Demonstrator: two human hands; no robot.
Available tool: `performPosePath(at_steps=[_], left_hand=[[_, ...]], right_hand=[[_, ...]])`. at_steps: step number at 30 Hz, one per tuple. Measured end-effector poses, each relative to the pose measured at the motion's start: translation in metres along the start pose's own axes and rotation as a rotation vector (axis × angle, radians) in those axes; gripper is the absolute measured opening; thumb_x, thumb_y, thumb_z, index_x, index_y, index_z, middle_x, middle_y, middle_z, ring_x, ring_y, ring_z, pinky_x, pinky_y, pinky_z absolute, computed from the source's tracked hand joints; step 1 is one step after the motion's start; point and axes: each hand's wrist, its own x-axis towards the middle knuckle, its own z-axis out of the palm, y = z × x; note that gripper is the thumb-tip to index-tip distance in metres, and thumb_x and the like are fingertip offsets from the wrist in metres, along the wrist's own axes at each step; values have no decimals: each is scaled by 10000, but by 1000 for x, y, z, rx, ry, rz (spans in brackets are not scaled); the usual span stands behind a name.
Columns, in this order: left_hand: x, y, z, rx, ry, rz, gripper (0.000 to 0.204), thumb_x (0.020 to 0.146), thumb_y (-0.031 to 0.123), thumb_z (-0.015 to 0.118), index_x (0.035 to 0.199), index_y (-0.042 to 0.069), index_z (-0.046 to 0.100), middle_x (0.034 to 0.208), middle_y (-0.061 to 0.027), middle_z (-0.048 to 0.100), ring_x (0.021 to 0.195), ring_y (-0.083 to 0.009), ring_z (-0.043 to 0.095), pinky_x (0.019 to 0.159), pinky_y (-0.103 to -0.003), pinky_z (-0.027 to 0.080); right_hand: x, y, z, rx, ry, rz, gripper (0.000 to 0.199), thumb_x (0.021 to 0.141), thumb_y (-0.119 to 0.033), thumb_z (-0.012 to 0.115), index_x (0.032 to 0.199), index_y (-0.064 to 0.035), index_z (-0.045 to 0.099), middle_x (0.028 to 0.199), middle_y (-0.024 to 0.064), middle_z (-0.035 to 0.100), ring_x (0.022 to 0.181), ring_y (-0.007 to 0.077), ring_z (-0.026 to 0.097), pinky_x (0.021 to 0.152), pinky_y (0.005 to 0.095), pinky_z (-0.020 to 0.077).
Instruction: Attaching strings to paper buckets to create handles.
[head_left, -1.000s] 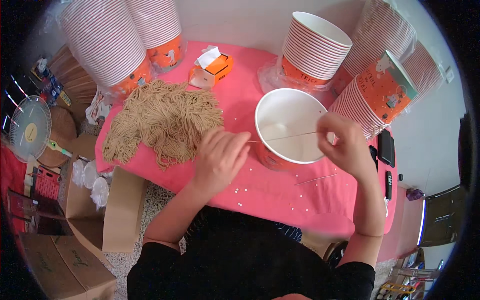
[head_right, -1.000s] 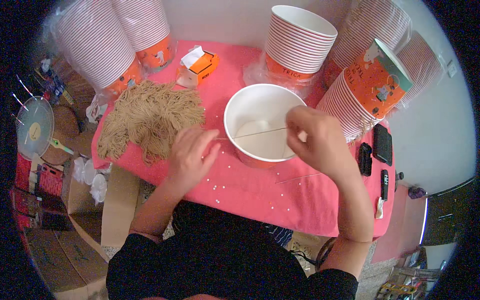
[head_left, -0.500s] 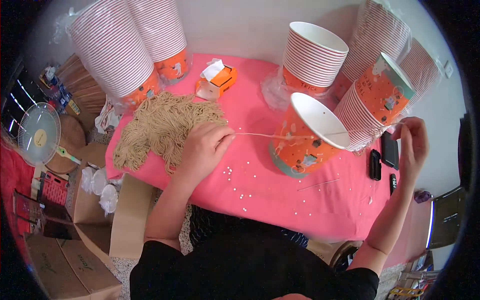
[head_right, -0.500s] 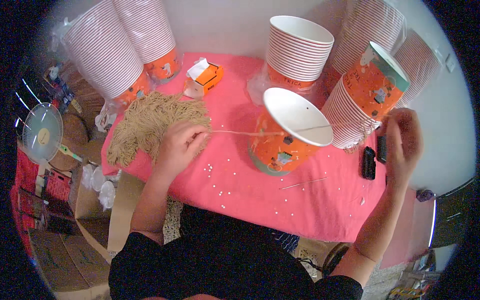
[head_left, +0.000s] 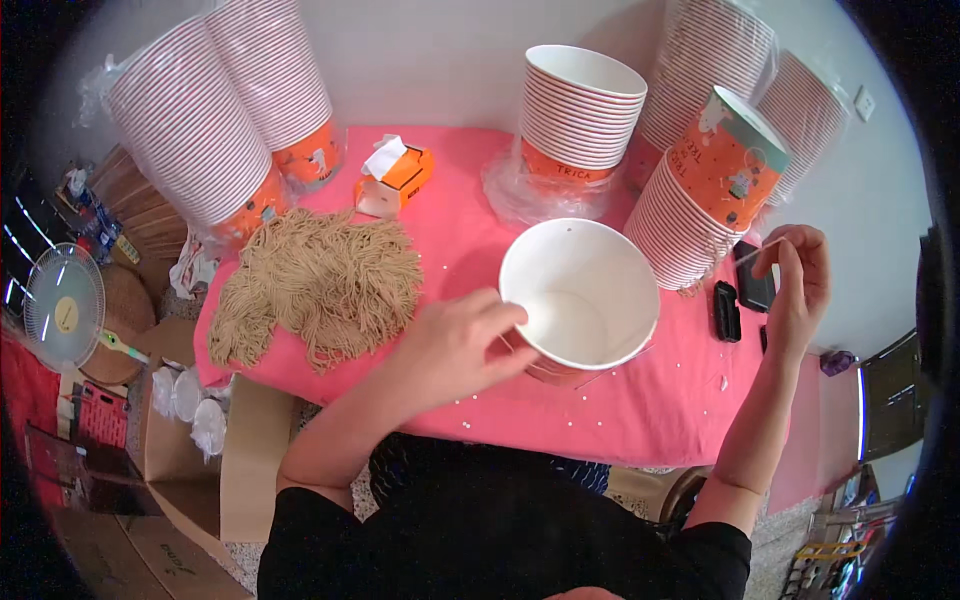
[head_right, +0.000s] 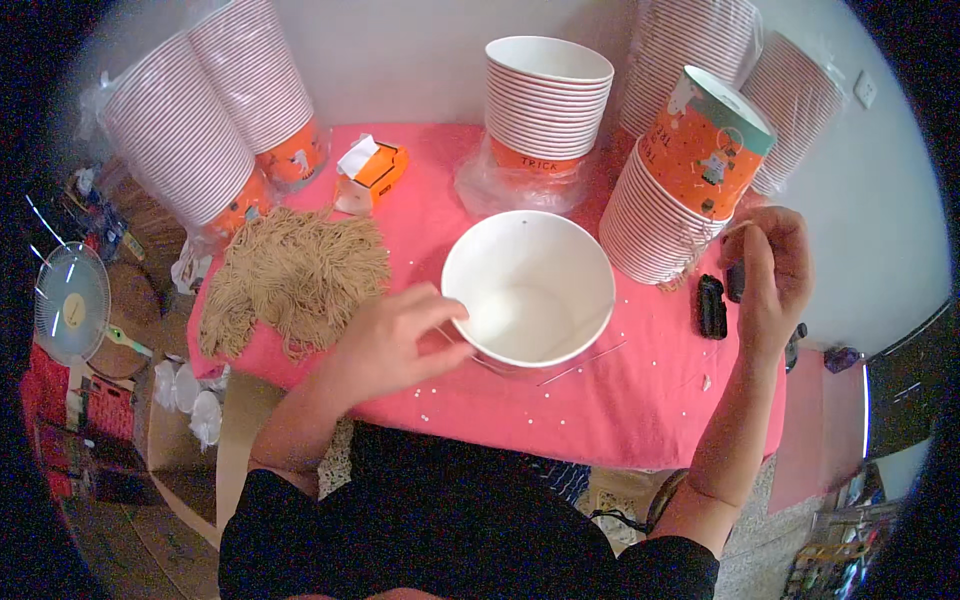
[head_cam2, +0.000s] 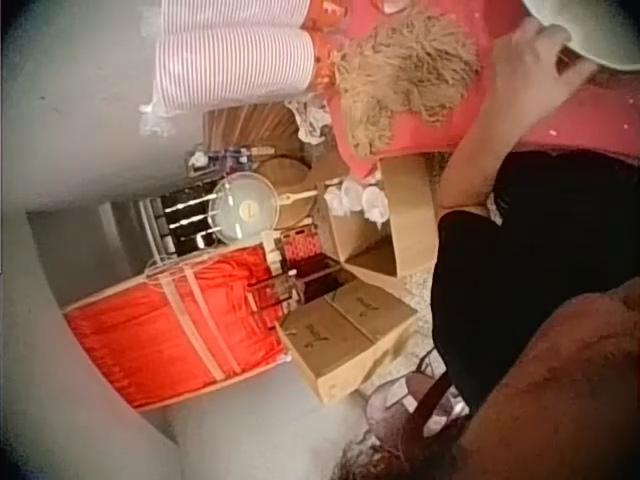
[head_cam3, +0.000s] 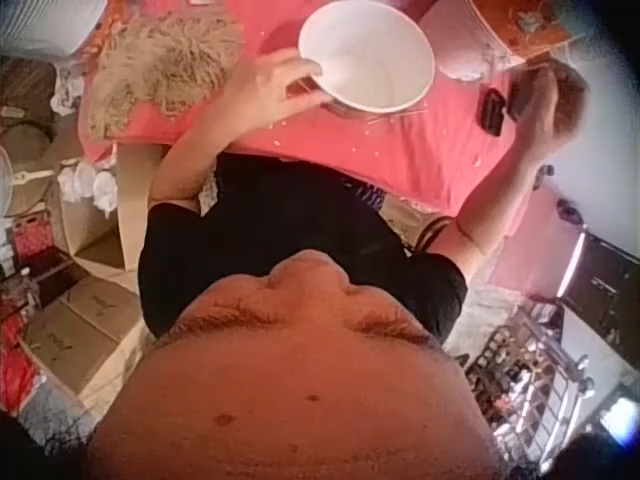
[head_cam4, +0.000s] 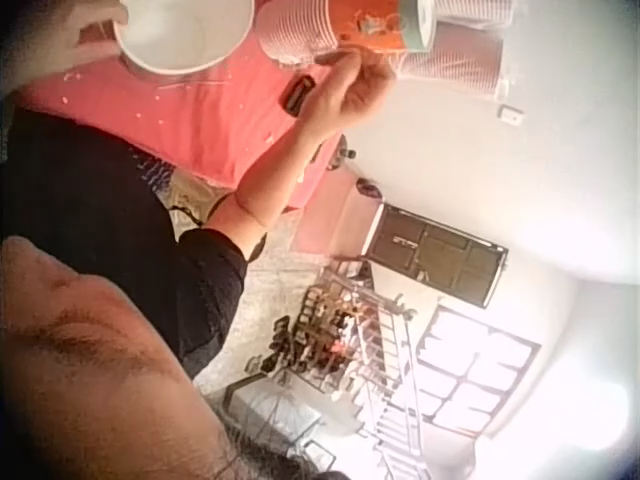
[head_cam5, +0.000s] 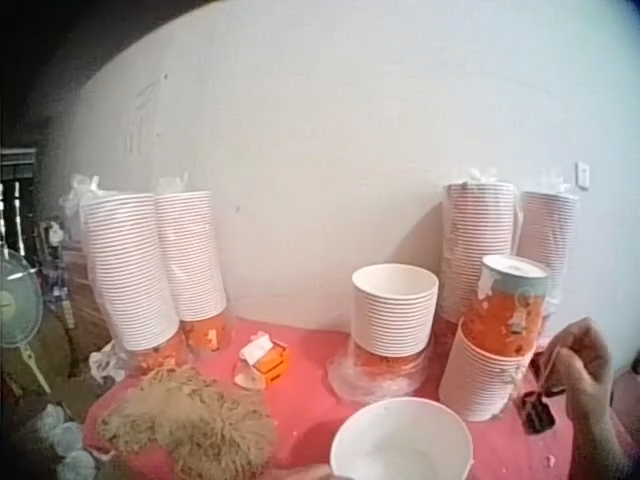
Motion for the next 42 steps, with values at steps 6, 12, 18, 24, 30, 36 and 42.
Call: performPosePath(at_steps=[6,12,18,24,30,36,42], left_hand=[[27,-71,-24,-28,83,-55,216,763,99,610,973,53,606,850,-112,597,715,-264,608,638,-360,479],[33,-69,-31,-78,104,-299,309,846,64,561,1155,60,565,740,-55,543,653,-123,530,592,-286,434],[10,-56,-24,-663,75,-341,248,921,114,519,1149,30,570,710,5,520,596,-58,471,514,-222,392],[-8,-55,-12,-1336,-226,-467,231,943,121,485,1105,-12,580,806,-19,573,685,-69,559,597,-213,493],[-9,-42,0,-1499,-164,-306,219,908,6,488,1105,-25,579,1024,-116,651,902,-166,646,744,-277,539],[-5,-24,8,-773,200,-252,221,859,-72,551,1069,-24,603,985,-122,668,934,-181,653,758,-270,528],[-3,-26,10,-217,478,16,113,844,-45,574,943,8,566,982,-110,638,787,-117,595,683,-248,489]], right_hand=[[-17,36,-26,-87,30,126,64,927,-13,461,910,-18,523,822,35,541,637,72,483,602,211,402],[-36,47,-13,-768,-209,269,50,777,-55,548,787,-6,551,718,196,561,613,338,559,610,390,464],[-31,16,37,-748,-585,19,237,723,-83,681,953,-42,640,942,144,644,865,337,617,733,416,494],[-25,5,107,-453,-686,-283,264,693,-123,750,918,-54,632,951,84,629,925,266,584,818,380,436],[-28,24,126,-427,-663,-294,192,658,-84,740,788,-81,598,816,38,585,842,236,555,788,375,413],[-34,21,135,-295,-609,-420,126,680,-35,683,762,-59,591,741,45,563,740,262,548,737,368,420],[-47,27,141,15,-554,88,41,828,-34,586,853,-19,557,738,48,577,645,115,557,602,275,457]])
